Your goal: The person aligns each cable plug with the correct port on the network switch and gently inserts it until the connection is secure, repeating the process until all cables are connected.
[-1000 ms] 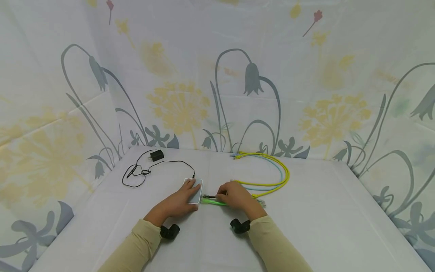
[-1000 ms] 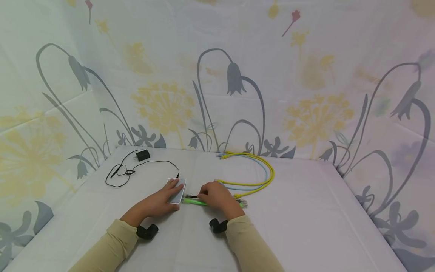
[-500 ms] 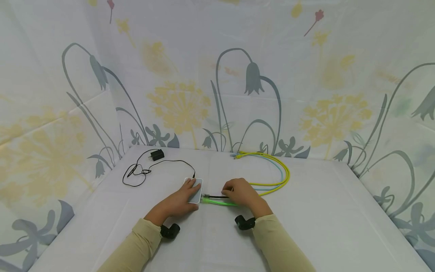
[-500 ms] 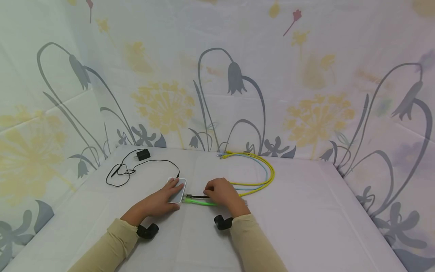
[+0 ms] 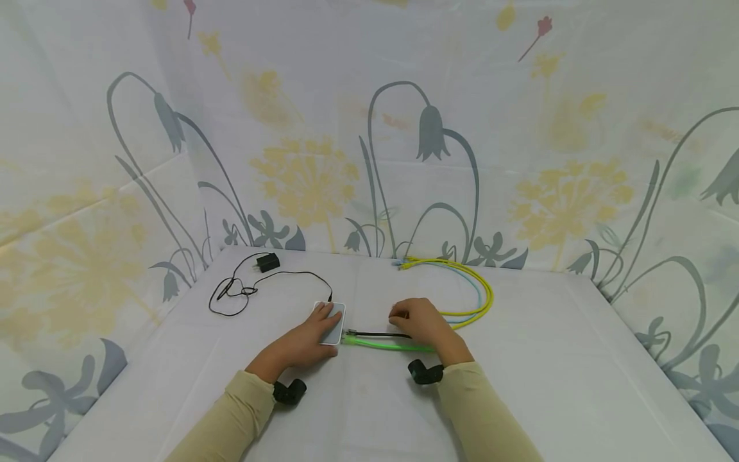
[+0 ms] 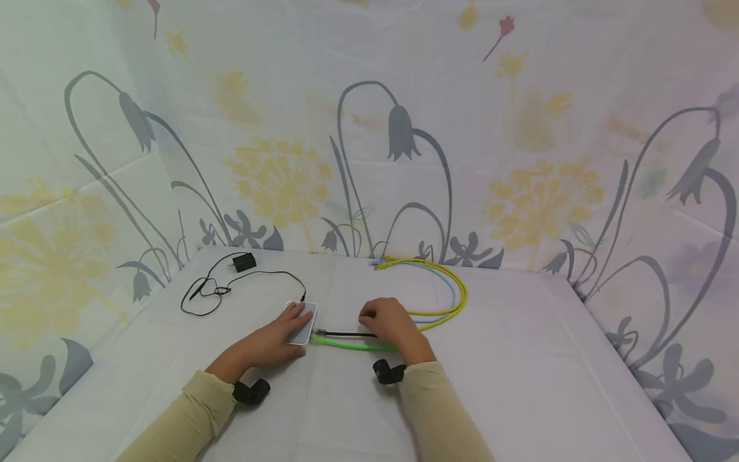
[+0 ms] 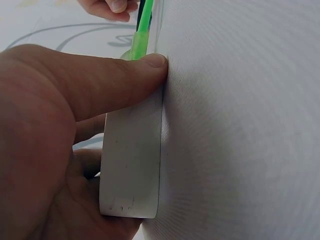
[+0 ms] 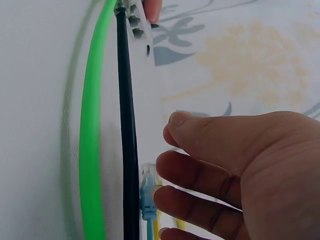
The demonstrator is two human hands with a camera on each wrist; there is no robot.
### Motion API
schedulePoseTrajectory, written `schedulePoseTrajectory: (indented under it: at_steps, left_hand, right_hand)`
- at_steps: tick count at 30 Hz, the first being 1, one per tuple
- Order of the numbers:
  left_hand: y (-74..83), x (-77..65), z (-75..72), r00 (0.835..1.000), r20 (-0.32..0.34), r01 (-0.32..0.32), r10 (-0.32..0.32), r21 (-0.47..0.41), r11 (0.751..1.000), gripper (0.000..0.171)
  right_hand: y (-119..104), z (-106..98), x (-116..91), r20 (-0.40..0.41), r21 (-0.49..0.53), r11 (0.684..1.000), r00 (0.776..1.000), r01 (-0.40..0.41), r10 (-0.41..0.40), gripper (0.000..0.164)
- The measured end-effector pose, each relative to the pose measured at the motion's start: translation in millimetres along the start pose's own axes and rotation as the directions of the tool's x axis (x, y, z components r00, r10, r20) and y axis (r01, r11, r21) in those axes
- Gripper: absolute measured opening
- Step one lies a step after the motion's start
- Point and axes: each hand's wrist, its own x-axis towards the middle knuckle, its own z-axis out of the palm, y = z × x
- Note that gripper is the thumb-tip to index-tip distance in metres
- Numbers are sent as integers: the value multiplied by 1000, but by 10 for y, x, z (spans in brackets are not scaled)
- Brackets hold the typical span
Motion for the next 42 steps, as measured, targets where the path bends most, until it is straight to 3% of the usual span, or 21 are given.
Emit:
schedulePoseTrajectory:
  at_steps: [11, 31, 42]
  left_hand:
    - [-18, -1, 0, 1000, 1, 4, -4, -3, 1000, 73]
    - [-20, -6, 6, 1000, 2, 3, -3, -5, 1000, 73]
    - [-18, 3, -1, 1000, 4, 3, -3, -2, 1000, 73]
  right_hand:
    - [118, -10, 48, -49, -3, 999, 998, -37, 37, 10]
    - [310, 15, 73, -213, -20, 1000, 977, -12, 8, 18]
    - [349, 40, 68, -216, -58, 995, 974, -77, 62, 23]
